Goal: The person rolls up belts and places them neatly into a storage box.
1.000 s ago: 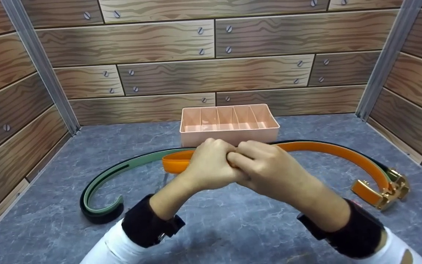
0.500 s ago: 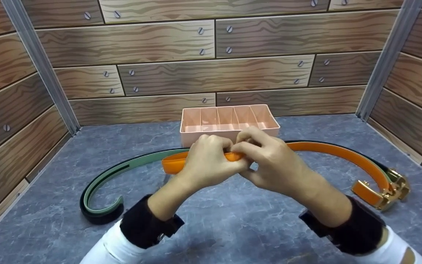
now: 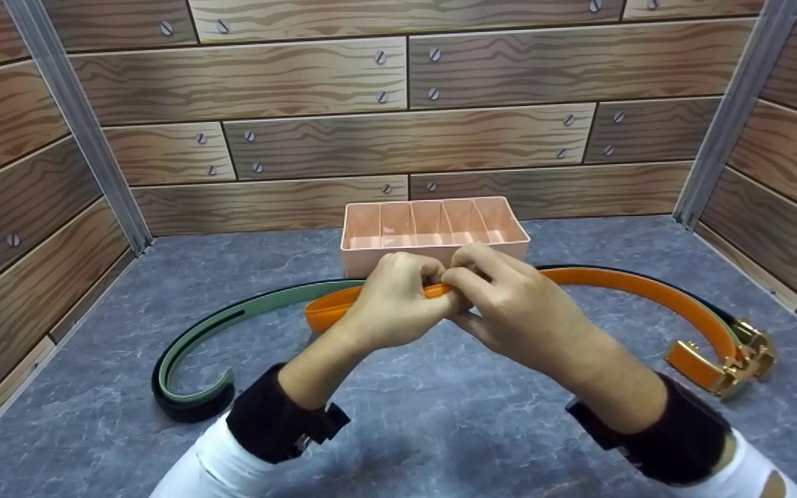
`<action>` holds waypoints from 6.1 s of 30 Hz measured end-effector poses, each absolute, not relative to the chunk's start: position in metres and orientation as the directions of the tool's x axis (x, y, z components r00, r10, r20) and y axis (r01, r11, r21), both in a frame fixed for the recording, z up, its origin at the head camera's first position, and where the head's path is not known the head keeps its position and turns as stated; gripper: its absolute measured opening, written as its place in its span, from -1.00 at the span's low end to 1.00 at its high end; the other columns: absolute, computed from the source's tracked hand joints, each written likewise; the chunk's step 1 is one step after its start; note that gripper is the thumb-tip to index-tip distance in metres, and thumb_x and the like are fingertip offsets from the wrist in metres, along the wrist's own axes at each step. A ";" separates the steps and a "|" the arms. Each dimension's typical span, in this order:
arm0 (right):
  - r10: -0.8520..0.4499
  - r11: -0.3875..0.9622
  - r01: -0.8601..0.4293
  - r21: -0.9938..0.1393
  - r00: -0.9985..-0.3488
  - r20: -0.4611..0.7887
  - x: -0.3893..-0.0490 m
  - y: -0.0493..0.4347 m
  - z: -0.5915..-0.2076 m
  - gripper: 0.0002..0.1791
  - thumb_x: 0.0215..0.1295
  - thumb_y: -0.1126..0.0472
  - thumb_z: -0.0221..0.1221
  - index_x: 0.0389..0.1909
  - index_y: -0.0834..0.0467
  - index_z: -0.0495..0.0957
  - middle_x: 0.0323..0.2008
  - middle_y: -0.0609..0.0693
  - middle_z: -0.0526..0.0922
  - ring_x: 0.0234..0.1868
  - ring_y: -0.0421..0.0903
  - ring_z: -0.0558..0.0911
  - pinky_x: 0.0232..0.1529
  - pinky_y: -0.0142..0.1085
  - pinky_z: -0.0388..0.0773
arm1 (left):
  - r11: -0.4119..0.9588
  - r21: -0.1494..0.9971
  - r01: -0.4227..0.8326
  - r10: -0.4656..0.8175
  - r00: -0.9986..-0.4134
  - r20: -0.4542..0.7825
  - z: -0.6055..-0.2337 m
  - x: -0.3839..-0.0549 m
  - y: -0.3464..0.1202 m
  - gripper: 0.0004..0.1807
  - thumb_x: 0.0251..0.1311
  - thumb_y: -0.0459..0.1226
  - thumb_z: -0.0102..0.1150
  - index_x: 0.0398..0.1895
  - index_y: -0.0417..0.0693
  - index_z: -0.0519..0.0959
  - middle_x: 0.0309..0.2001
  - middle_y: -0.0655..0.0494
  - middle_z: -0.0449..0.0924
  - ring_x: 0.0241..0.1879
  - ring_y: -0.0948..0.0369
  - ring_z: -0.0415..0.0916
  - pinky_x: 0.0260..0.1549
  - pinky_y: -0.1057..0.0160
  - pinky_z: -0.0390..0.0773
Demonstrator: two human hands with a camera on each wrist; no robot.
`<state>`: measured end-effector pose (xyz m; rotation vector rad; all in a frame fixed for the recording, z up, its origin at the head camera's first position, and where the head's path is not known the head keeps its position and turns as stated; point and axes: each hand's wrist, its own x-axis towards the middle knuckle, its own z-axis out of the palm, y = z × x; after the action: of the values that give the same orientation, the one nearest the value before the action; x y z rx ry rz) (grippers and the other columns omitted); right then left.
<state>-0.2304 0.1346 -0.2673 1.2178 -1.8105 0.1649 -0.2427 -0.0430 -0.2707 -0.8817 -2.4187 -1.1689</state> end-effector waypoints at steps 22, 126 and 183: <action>-0.515 0.193 -0.954 0.229 0.101 0.851 -0.241 0.138 -0.258 -0.74 0.21 0.14 0.35 -0.21 0.22 0.58 -0.40 -0.07 0.65 -0.57 -0.26 0.44 -0.52 -0.49 0.40 | 0.122 0.632 0.765 0.435 -0.614 0.659 -0.287 -0.257 -0.049 -0.37 0.15 0.25 0.25 -0.67 -0.11 0.49 -0.70 0.29 0.29 -0.70 0.36 0.19 -0.70 0.39 0.16; -0.659 0.307 -0.827 0.471 0.172 0.732 -0.225 0.141 -0.267 -0.75 0.22 0.13 0.23 -0.32 0.27 0.63 -0.48 -0.01 0.53 -0.52 -0.12 0.41 -0.52 -0.37 0.37 | 0.525 0.433 0.733 0.489 -0.676 0.551 -0.285 -0.233 -0.032 -0.68 -0.05 -0.07 0.21 -0.75 0.10 0.32 -0.74 0.37 0.20 -0.73 0.42 0.17 -0.72 0.43 0.16; -0.509 0.090 -0.982 0.163 0.095 0.855 -0.232 0.145 -0.265 -0.71 0.20 0.05 0.38 -0.37 0.22 0.63 -0.54 -0.08 0.53 -0.62 -0.25 0.37 -0.56 -0.57 0.30 | 0.104 0.610 0.785 0.697 -0.495 0.519 -0.281 -0.240 -0.041 -0.75 0.29 -0.12 0.15 -0.28 -0.12 0.66 -0.52 0.16 0.57 -0.65 0.45 0.29 -0.66 0.44 0.33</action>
<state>-0.2322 0.1445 -0.2650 1.5354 -1.5303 0.7129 -0.2404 -0.0409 -0.2812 -1.5230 -2.2578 -1.3558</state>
